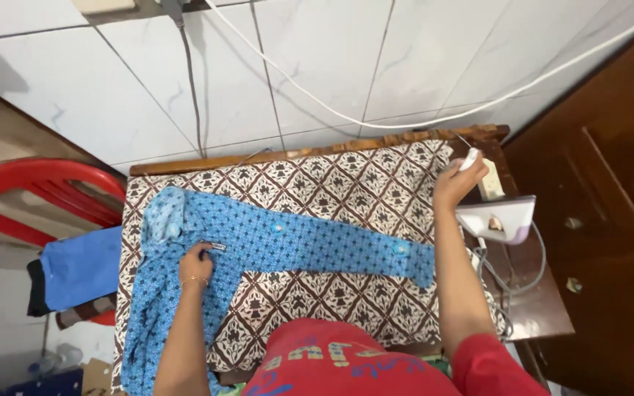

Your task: Ironing a blue patterned shirt on an ironing board.

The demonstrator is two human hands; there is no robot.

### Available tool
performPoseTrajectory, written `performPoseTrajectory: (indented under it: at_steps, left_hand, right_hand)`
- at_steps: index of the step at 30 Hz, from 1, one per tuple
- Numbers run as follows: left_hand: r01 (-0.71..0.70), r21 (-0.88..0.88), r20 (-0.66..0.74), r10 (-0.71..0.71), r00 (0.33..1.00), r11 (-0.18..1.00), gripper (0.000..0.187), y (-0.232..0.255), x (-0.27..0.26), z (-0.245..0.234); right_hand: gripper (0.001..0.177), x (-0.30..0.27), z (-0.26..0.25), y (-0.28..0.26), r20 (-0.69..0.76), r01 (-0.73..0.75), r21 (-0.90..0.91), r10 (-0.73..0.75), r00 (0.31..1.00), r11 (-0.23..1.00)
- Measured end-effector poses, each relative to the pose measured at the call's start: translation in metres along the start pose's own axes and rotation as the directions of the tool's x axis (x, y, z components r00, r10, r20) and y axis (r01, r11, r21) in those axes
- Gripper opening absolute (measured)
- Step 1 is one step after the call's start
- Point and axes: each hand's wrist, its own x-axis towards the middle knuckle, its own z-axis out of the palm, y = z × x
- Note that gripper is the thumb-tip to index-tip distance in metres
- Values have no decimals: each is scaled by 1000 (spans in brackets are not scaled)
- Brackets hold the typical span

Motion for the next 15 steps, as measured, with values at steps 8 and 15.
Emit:
performPoseTrajectory:
  at_steps: [8,15]
  left_hand:
    - [5,-61,-22,-6,1000,998,28,-7,5,7]
    - [40,-52,-23,-42,999,998,27,-8,7,8]
  right_hand:
    - [50,47,77,91,-235,-319,-121,285,930,940]
    - [68,86,59,53,-309,-621,-213,551,775,754]
